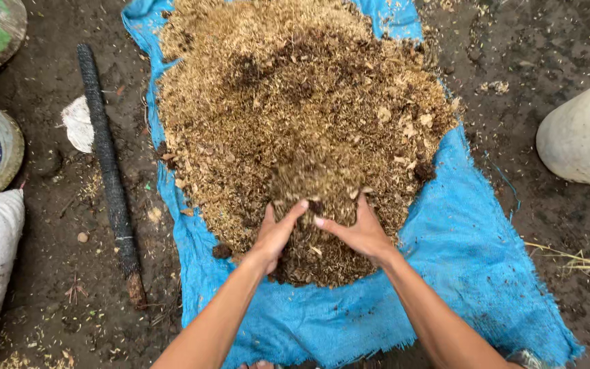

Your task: The person trims plant stems and removes leaves using a utility knife on a blue tarp, then mixes soil and wood chips by hand. The person places trimmed cuttings into a bucket and later moves among potted plants to arrange them.

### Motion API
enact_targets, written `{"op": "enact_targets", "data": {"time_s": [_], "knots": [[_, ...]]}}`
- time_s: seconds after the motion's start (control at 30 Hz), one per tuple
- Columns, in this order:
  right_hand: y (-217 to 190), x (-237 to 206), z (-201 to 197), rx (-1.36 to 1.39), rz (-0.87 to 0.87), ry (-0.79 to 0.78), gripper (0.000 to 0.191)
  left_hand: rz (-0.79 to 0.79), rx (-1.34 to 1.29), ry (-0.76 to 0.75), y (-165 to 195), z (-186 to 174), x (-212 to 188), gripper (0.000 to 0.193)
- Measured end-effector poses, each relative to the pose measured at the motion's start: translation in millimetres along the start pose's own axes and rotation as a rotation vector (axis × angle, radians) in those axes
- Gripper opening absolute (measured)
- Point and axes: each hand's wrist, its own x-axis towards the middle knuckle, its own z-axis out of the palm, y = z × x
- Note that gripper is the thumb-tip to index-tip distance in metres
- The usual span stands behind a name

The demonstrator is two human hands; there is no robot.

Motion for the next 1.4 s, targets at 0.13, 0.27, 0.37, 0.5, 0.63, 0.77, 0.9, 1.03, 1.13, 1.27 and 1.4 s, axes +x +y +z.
{"op": "enact_targets", "data": {"time_s": [0.13, 0.27, 0.37, 0.5, 0.63, 0.77, 0.9, 1.03, 1.13, 1.27, 1.4], "knots": [[-29, 3, -8, 0.370, -0.004, -0.066, 0.089, 0.150, -0.373, -0.201, 21, 3, -12, 0.112], [-65, 17, -31, 0.392, -0.085, -0.038, 0.080, 0.281, -0.382, -0.073, 56, -7, -16, 0.087], [-93, 35, -52, 0.393, -0.127, -0.086, 0.087, 0.428, -0.265, 0.041, 87, -31, -11, 0.066], [-114, 63, -71, 0.045, -0.033, 0.049, 0.090, 0.577, -0.075, 0.122, 122, -58, -5, 0.057], [-106, 81, -72, -0.168, -0.002, 0.125, 0.097, 0.505, 0.142, 0.403, 139, -77, 9, 0.074], [-82, 89, -55, -0.281, 0.010, 0.118, 0.112, 0.200, 0.386, 0.490, 122, -70, 40, 0.099], [-63, 92, -32, -0.097, 0.095, 0.012, 0.122, 0.214, 0.324, 0.304, 95, -60, 69, 0.120], [-58, 95, -16, 0.007, 0.140, -0.036, 0.126, 0.181, 0.211, 0.201, 83, -44, 71, 0.122], [-61, 98, -14, -0.073, 0.161, 0.031, 0.127, 0.222, 0.183, 0.351, 90, -33, 66, 0.123], [-69, 105, -18, 0.066, 0.066, 0.086, 0.131, 0.188, 0.205, 0.450, 114, -34, 71, 0.118], [-73, 112, -20, 0.138, 0.114, -0.013, 0.126, 0.289, 0.275, 0.275, 107, -45, 78, 0.122]]}}
